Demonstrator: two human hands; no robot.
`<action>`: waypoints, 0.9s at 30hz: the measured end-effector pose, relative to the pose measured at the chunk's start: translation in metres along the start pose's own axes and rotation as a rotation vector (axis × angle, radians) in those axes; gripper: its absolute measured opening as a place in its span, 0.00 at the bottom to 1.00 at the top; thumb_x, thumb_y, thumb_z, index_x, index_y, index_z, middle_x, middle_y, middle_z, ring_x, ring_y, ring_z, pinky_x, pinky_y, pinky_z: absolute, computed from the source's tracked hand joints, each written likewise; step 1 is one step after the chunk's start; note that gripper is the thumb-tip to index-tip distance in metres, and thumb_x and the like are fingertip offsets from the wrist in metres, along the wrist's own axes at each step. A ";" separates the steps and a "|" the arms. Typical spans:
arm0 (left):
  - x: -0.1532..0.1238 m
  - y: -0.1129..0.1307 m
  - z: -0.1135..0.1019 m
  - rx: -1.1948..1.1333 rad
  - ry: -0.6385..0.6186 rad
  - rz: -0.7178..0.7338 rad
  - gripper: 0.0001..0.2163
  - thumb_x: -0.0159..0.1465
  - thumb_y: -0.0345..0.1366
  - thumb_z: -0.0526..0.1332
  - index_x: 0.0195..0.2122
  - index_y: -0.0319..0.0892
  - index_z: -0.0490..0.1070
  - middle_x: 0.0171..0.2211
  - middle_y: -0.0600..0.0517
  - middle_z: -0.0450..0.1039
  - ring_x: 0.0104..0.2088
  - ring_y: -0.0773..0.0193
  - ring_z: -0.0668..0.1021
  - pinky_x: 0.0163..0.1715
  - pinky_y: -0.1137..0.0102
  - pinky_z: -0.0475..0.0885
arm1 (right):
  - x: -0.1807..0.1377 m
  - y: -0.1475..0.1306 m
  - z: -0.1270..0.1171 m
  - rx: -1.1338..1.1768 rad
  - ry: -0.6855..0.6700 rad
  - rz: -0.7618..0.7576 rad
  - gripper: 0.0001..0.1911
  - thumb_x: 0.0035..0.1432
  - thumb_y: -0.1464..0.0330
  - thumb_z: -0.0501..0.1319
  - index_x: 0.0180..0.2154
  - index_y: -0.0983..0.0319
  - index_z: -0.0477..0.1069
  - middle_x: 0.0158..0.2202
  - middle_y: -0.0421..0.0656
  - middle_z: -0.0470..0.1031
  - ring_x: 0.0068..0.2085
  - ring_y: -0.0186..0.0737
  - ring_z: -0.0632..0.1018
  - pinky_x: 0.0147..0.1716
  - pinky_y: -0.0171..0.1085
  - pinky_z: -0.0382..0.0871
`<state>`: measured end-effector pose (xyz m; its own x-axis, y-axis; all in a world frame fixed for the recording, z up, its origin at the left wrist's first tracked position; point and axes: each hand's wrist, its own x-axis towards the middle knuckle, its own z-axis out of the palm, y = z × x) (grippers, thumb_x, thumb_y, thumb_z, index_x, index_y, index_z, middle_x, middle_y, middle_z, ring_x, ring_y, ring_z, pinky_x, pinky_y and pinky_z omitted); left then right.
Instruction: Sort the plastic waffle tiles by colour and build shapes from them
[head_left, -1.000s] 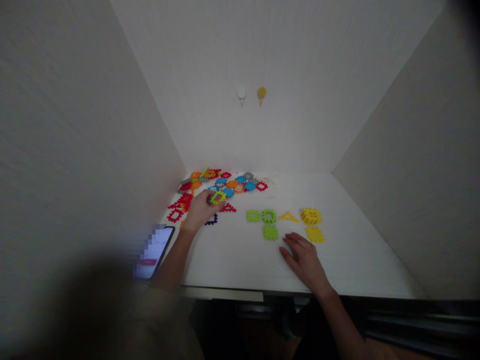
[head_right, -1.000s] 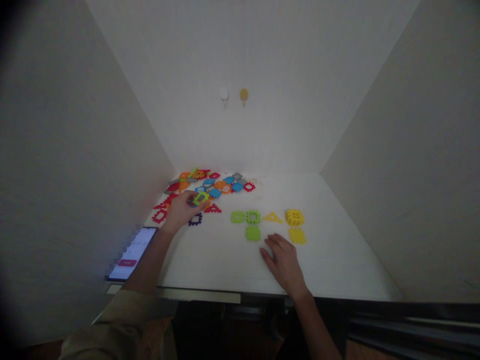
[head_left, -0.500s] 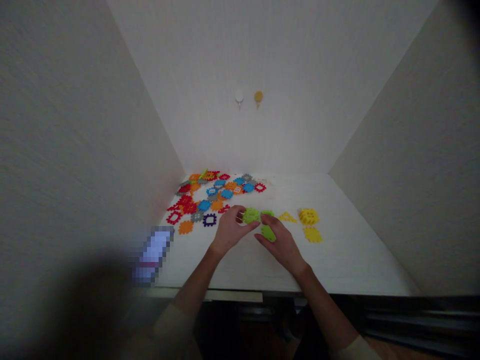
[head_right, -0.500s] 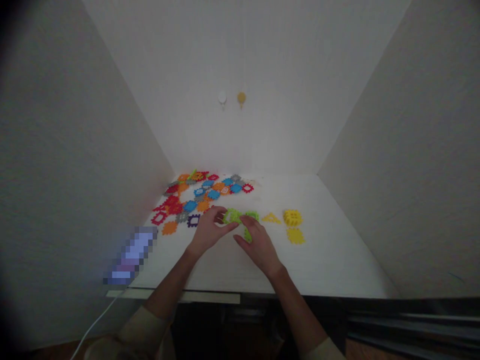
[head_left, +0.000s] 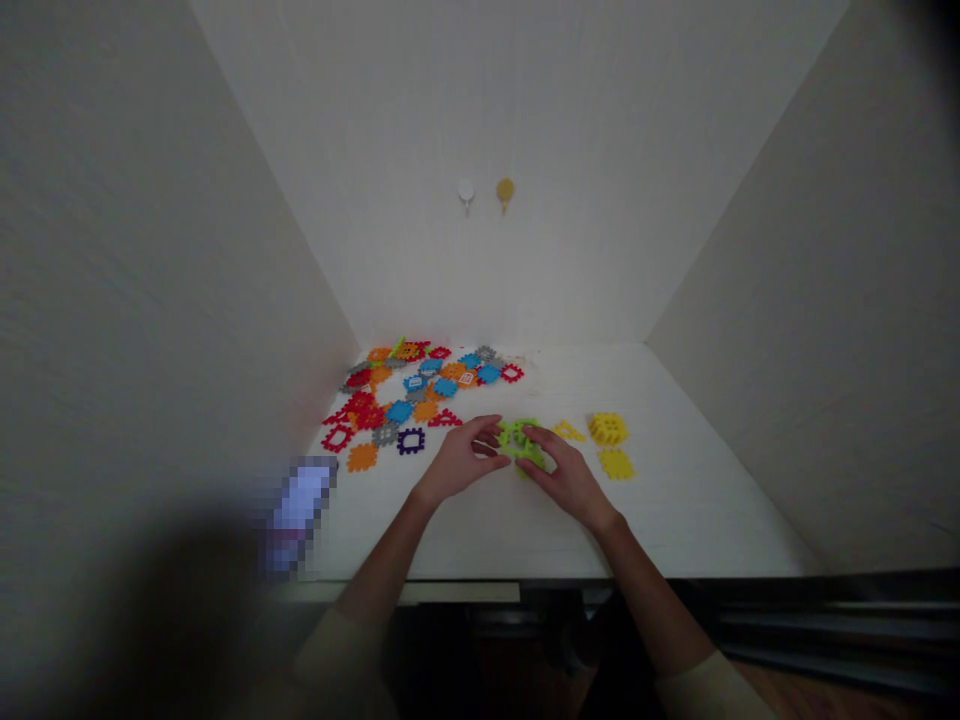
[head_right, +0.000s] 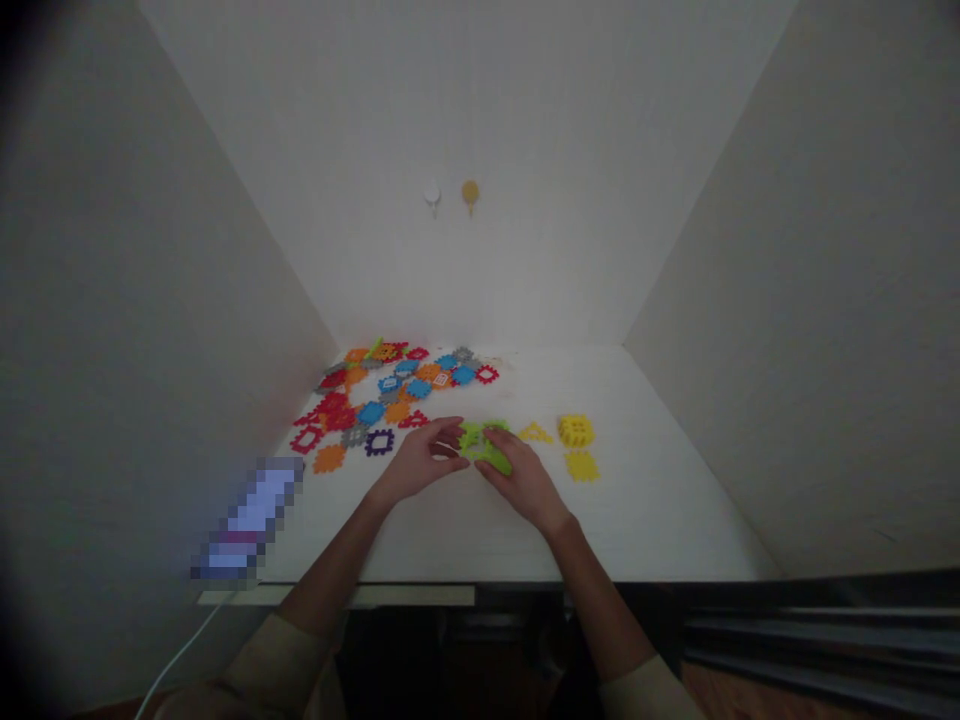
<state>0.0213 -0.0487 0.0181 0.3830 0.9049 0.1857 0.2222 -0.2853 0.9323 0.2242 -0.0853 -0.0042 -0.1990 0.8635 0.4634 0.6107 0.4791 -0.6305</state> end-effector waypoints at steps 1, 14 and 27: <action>0.002 -0.003 -0.001 -0.003 -0.022 -0.018 0.27 0.49 0.34 0.70 0.52 0.41 0.67 0.41 0.46 0.73 0.34 0.65 0.78 0.36 0.66 0.77 | 0.000 0.001 -0.001 0.002 -0.016 0.006 0.23 0.59 0.60 0.58 0.56 0.57 0.64 0.54 0.48 0.70 0.54 0.45 0.71 0.55 0.48 0.65; 0.040 -0.024 0.010 0.206 0.017 0.135 0.21 0.50 0.36 0.69 0.46 0.40 0.70 0.43 0.47 0.71 0.42 0.62 0.75 0.40 0.67 0.74 | 0.011 0.028 0.000 -0.013 0.094 0.093 0.22 0.58 0.60 0.58 0.53 0.59 0.66 0.50 0.50 0.71 0.52 0.46 0.72 0.51 0.47 0.68; 0.058 -0.044 0.023 0.541 -0.056 0.157 0.21 0.54 0.44 0.66 0.48 0.42 0.70 0.48 0.46 0.71 0.49 0.55 0.71 0.51 0.60 0.64 | 0.010 0.064 0.010 -0.213 0.080 0.057 0.20 0.59 0.60 0.57 0.51 0.61 0.69 0.49 0.48 0.74 0.51 0.46 0.72 0.52 0.47 0.65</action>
<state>0.0546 0.0091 -0.0190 0.4923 0.8246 0.2787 0.5808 -0.5497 0.6004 0.2541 -0.0444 -0.0463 -0.1029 0.8690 0.4840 0.7687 0.3783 -0.5158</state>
